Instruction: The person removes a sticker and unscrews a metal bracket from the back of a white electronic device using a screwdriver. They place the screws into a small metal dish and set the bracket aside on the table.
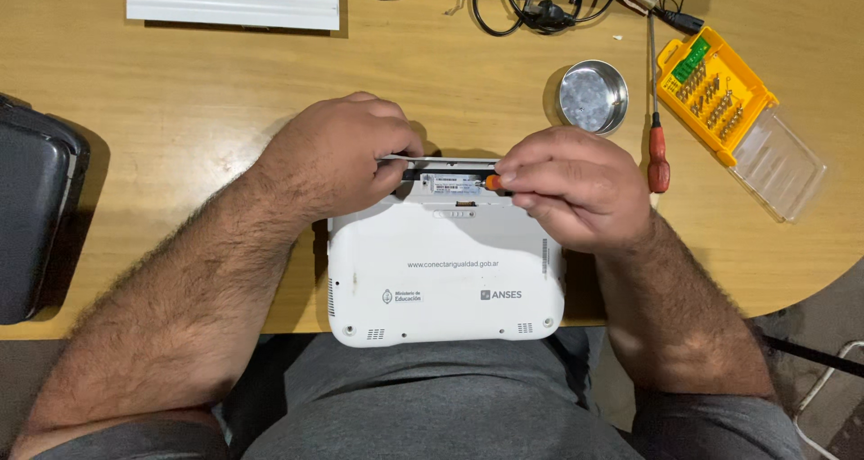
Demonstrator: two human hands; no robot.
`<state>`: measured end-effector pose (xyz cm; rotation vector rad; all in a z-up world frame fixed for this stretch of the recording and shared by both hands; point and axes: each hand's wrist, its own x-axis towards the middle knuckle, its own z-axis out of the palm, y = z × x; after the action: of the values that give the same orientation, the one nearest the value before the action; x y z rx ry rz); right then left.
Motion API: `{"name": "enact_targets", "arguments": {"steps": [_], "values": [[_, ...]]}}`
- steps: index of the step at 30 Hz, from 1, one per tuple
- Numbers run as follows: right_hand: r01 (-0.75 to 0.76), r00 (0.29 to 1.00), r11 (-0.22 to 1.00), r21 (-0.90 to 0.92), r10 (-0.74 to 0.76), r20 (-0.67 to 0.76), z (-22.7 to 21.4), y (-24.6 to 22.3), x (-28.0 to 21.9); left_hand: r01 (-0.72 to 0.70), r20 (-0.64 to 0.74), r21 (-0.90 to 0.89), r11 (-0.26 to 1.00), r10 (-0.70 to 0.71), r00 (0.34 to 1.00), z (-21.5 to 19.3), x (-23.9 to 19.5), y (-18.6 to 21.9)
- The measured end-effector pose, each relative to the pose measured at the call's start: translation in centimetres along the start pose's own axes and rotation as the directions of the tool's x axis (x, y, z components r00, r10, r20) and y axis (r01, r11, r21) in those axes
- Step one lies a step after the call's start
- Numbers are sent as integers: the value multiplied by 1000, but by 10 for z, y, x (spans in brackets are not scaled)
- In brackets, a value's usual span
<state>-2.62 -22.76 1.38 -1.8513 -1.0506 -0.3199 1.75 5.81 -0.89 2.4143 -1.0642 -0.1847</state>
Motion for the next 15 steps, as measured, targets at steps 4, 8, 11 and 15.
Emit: {"name": "enact_targets", "arguments": {"steps": [4, 8, 11, 15], "values": [[-47, 998, 999, 15, 48, -32, 2, 1, 2, -32, -33, 8, 999, 33, 999, 7, -1, -4], [-67, 991, 998, 21, 69, -112, 3, 5, -2, -38, -35, 30, 999, 39, 999, 10, -1, -5], [-56, 994, 997, 55, 61, -92, 4, 3, -1, -28, -36, 34, 999, 30, 999, 10, -1, -5], [-61, 997, 994, 92, 65, -47, 7, 0, 0, -22, -32, 40, 999, 24, 999, 11, 0, -5]]}}
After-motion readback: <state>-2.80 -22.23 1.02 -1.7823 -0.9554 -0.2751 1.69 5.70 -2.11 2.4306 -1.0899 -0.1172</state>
